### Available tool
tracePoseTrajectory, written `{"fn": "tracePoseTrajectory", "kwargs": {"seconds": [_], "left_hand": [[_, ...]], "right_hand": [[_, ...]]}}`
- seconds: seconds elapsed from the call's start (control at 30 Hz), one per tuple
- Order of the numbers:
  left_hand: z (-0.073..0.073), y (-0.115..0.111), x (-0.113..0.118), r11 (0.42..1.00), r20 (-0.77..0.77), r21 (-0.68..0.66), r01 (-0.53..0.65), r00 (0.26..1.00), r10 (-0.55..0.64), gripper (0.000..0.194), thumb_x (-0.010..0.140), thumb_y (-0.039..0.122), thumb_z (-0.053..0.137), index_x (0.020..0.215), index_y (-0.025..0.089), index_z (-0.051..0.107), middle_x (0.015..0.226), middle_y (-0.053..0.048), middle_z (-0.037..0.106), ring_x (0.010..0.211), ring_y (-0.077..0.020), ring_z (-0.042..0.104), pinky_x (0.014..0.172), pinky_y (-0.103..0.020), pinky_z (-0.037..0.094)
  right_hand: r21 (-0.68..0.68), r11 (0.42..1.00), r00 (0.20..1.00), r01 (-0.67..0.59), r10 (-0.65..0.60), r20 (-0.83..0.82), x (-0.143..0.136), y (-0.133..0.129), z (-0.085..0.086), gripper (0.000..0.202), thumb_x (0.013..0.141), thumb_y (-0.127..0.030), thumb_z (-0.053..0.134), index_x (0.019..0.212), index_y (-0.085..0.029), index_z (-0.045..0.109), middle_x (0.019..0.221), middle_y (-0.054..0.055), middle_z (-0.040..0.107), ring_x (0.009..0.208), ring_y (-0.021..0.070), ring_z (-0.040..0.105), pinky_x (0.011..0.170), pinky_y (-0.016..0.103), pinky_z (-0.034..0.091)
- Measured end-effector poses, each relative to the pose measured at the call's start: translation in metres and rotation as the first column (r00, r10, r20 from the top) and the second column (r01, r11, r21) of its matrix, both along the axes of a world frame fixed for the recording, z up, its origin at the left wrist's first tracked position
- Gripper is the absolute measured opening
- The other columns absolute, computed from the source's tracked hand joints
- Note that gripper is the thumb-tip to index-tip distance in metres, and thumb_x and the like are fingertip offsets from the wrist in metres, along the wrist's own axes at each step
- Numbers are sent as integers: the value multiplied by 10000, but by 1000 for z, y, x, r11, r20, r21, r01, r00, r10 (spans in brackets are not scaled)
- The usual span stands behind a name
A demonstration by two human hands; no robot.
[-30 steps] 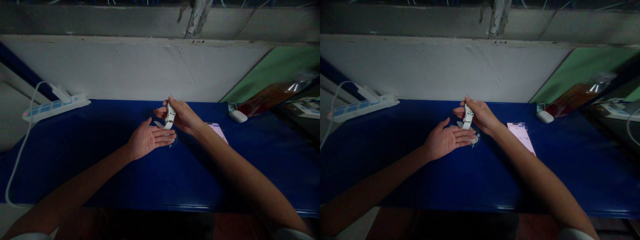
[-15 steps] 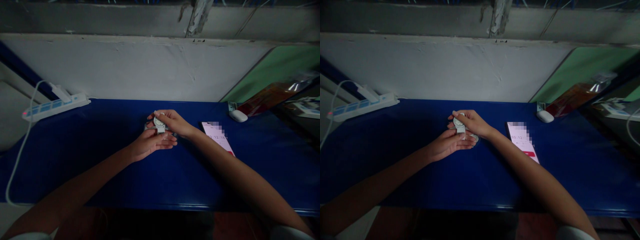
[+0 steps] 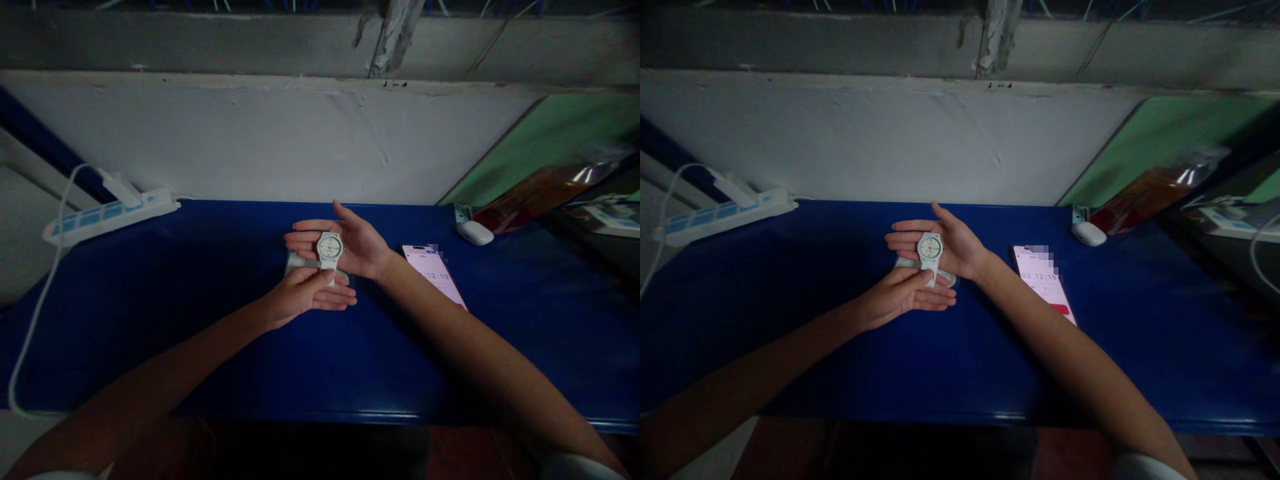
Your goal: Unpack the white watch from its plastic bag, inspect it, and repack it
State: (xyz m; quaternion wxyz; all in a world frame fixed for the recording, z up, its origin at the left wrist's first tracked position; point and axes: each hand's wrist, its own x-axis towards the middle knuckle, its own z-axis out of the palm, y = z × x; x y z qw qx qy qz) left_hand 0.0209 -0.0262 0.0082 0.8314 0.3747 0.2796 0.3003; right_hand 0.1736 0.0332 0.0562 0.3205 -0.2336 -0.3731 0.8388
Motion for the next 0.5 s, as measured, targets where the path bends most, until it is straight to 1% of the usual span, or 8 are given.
{"fn": "tracePoseTrajectory", "kwargs": {"seconds": [0.07, 0.17, 0.3, 0.4, 0.5], "left_hand": [[2, -1, 2, 999, -18, 3, -48, 999, 48, 394, 854, 441, 741, 982, 73, 676, 1000, -181, 745, 966, -294, 727, 965, -480, 506], [6, -2, 2, 998, -15, 12, -68, 998, 68, 407, 847, 448, 748, 966, 66, 675, 1002, -184, 744, 996, -301, 720, 987, -481, 496], [6, -1, 0, 999, 22, -18, -45, 999, 45, 362, 857, 409, 747, 967, 70, 681, 1009, -176, 745, 998, -288, 720, 995, -470, 496], [5, 0, 0, 998, 22, -43, -38, 999, 39, 308, 902, 367, 700, 982, 69, 683, 1018, -180, 744, 1002, -286, 720, 1008, -480, 485], [6, 0, 0, 997, 11, -57, -59, 998, 59, 276, 947, 328, 638, 994, 60, 685, 1011, -186, 743, 1013, -284, 716, 1025, -483, 470]], "right_hand": [[17, 1000, 998, 16, -15, -61, 1, -2, 2, 710, 978, -643, 214, 1154, -120, 659, 1173, 138, 726, 1141, 238, 655, 1090, 428, 410], [61, 998, 993, 31, -24, -115, 3, -3, 2, 749, 937, -705, 238, 1248, -123, 591, 1291, 155, 665, 1237, 266, 593, 1123, 482, 365], [72, 997, 996, 24, -17, -91, 4, -3, 1, 802, 904, -749, 244, 1228, -105, 593, 1310, 172, 649, 1268, 292, 567, 1140, 508, 334], [67, 998, 999, 14, -11, -52, 4, -3, 1, 788, 898, -745, 272, 1199, -100, 612, 1309, 183, 646, 1265, 296, 568, 1127, 495, 355], [59, 998, 999, 6, -3, -37, 4, -2, 1, 763, 904, -728, 290, 1180, -99, 622, 1301, 185, 650, 1259, 298, 573, 1120, 485, 367]]}}
